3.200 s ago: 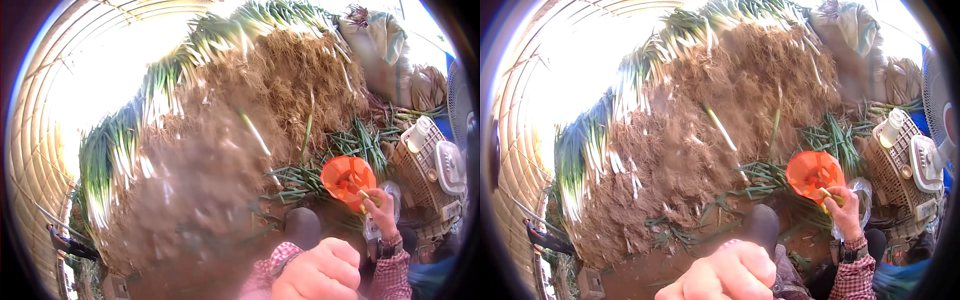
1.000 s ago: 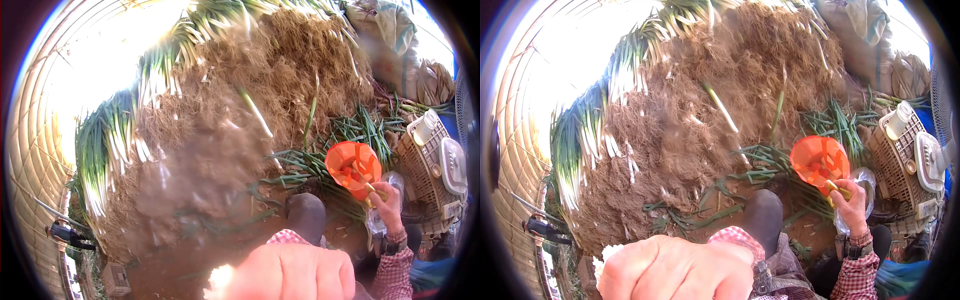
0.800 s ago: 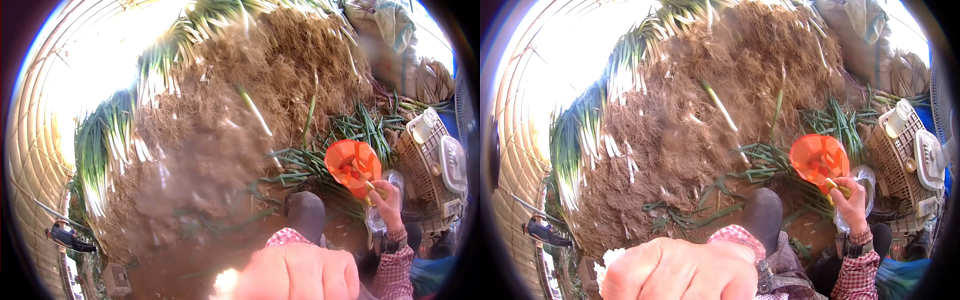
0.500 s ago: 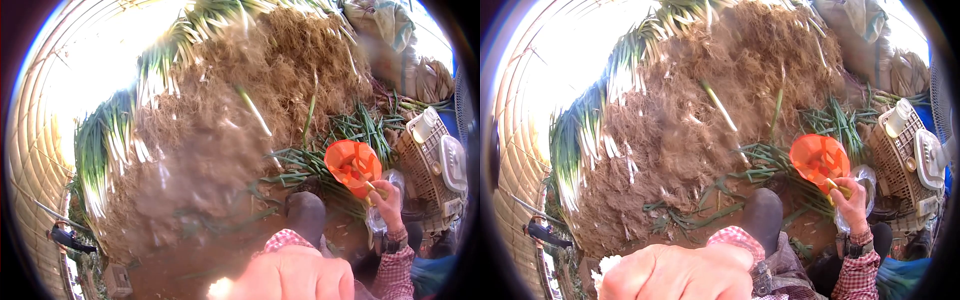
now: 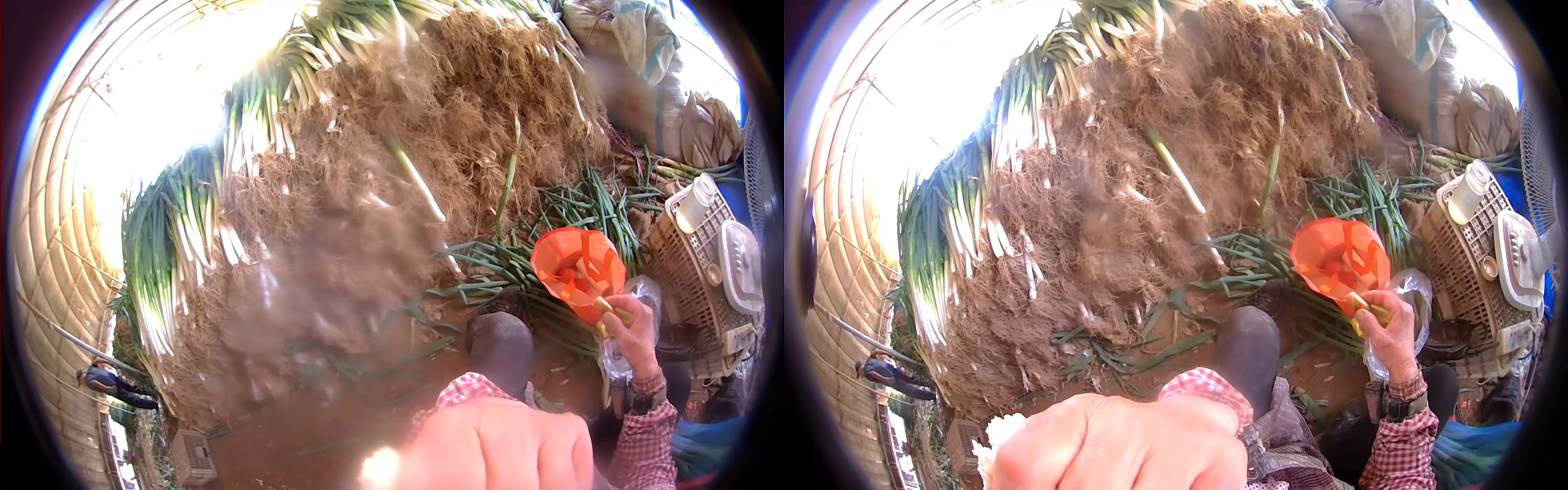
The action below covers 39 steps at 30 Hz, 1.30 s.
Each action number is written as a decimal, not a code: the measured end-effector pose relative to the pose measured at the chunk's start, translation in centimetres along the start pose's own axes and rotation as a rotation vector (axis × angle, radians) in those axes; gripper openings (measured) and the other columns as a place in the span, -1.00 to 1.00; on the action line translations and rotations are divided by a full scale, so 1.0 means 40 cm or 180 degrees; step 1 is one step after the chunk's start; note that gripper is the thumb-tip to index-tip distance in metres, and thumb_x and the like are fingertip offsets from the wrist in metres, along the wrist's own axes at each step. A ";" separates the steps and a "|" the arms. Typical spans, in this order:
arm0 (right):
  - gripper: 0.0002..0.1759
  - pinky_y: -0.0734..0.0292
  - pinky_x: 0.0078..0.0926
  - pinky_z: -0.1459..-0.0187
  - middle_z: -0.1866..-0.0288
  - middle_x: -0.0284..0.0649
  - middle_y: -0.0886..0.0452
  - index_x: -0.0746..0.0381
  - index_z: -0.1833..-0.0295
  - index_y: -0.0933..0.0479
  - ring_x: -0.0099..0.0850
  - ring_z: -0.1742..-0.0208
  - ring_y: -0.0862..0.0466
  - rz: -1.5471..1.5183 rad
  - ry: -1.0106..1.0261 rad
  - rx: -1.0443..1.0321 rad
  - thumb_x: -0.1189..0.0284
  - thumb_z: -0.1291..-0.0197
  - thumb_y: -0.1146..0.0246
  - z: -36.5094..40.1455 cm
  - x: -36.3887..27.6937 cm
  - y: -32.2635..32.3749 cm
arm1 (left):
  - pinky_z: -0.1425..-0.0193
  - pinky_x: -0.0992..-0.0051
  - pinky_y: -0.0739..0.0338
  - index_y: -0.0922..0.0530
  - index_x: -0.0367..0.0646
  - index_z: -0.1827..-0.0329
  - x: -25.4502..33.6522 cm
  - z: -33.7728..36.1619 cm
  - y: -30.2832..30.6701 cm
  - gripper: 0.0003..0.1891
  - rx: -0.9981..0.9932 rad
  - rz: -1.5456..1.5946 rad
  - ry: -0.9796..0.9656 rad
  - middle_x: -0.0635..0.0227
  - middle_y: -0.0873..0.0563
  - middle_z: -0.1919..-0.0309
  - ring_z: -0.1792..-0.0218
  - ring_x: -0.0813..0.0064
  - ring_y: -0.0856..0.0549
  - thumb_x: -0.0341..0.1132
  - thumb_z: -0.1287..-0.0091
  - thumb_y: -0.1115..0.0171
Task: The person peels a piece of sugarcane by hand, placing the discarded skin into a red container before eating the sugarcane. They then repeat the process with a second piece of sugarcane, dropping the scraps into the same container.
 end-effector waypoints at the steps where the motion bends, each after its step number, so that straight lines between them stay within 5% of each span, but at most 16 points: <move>1: -0.76 -0.65 -0.52 0.10 0.24 -0.18 -0.74 0.42 0.10 -0.67 -0.48 0.20 -0.75 -0.0032 -0.0018 0.0008 0.50 -0.15 -0.39 0.000 0.002 0.001 | 0.67 0.48 0.07 -0.59 -0.06 0.45 0.001 0.000 0.002 -0.73 0.0088 -0.0020 -0.0095 0.50 -0.50 0.74 0.80 0.59 -0.30 -0.23 -0.47 -0.16; 12: -0.79 -0.65 -0.55 0.12 0.28 -0.22 -0.77 0.41 0.10 -0.68 -0.51 0.22 -0.77 -0.0106 0.0061 -0.0032 0.52 -0.18 -0.37 0.002 -0.022 -0.006 | 0.68 0.49 0.07 -0.59 -0.09 0.44 0.001 0.010 0.005 -0.74 0.0457 -0.0013 -0.0357 0.48 -0.51 0.72 0.80 0.59 -0.29 -0.27 -0.46 -0.16; 15: -0.79 -0.65 -0.55 0.11 0.28 -0.21 -0.76 0.41 0.10 -0.68 -0.50 0.22 -0.77 0.0085 0.0113 -0.0013 0.52 -0.17 -0.37 0.003 -0.025 -0.003 | 0.46 0.43 -0.19 -0.36 0.18 0.43 0.012 -0.015 0.021 -0.73 -0.1302 -0.0206 0.0629 0.62 -0.29 0.59 0.57 0.68 -0.31 -0.17 -0.54 0.08; 18: -0.78 -0.66 -0.54 0.11 0.26 -0.20 -0.76 0.41 0.11 -0.67 -0.48 0.21 -0.77 0.0110 0.0119 0.0004 0.52 -0.16 -0.38 0.002 -0.009 -0.005 | 0.49 0.46 -0.09 -0.36 0.31 0.44 0.004 -0.006 0.032 -0.72 -0.1246 -0.0090 0.0257 0.70 -0.22 0.59 0.61 0.68 -0.26 0.02 -0.50 0.02; 21: -0.78 -0.66 -0.53 0.11 0.25 -0.19 -0.75 0.41 0.11 -0.67 -0.47 0.20 -0.77 0.0114 0.0049 0.0012 0.51 -0.15 -0.38 0.003 -0.009 -0.005 | 0.64 0.30 0.03 -0.08 0.03 0.60 -0.004 0.022 0.044 -0.51 -0.1061 0.0334 0.0017 0.46 -0.20 0.66 0.74 0.36 -0.19 -0.10 -0.53 0.02; 24: -0.78 -0.66 -0.52 0.10 0.25 -0.18 -0.74 0.40 0.12 -0.68 -0.46 0.20 -0.77 0.0106 0.0027 0.0014 0.51 -0.15 -0.39 0.003 -0.014 -0.008 | 0.68 0.48 0.07 -0.59 -0.09 0.45 -0.002 0.001 0.004 -0.75 0.0181 0.0077 -0.0107 0.48 -0.50 0.71 0.79 0.59 -0.29 -0.29 -0.45 -0.15; 30: -0.78 -0.67 -0.52 0.11 0.26 -0.17 -0.74 0.41 0.12 -0.67 -0.46 0.20 -0.78 0.0103 0.0112 -0.0008 0.52 -0.15 -0.39 0.001 -0.008 -0.008 | 0.68 0.48 0.09 -0.57 -0.08 0.48 0.012 0.005 -0.003 -0.75 0.0269 -0.0064 0.0035 0.49 -0.49 0.71 0.79 0.60 -0.26 -0.33 -0.43 -0.15; 33: -0.79 -0.67 -0.53 0.12 0.28 -0.17 -0.75 0.42 0.11 -0.66 -0.47 0.21 -0.78 0.0078 0.0184 0.0002 0.53 -0.15 -0.38 0.003 -0.014 -0.012 | 0.67 0.48 0.09 -0.56 -0.08 0.49 0.004 0.022 0.002 -0.75 -0.0151 0.0066 -0.0803 0.49 -0.49 0.71 0.79 0.59 -0.27 -0.35 -0.42 -0.12; 39: -0.80 -0.68 -0.54 0.14 0.27 -0.18 -0.78 0.43 0.11 -0.66 -0.48 0.23 -0.79 0.0175 0.0220 -0.0054 0.55 -0.16 -0.37 0.006 -0.036 -0.013 | 0.66 0.49 0.08 -0.55 -0.06 0.51 0.026 0.000 -0.004 -0.76 0.0626 -0.0780 0.0533 0.50 -0.49 0.71 0.79 0.59 -0.29 -0.38 -0.39 -0.10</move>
Point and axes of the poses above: each hand's wrist, its own z-axis away from the middle knuckle, its own y-axis out of the back of the hand, x = y × z, the point moved 7 cm from there along -z, towards the middle knuckle
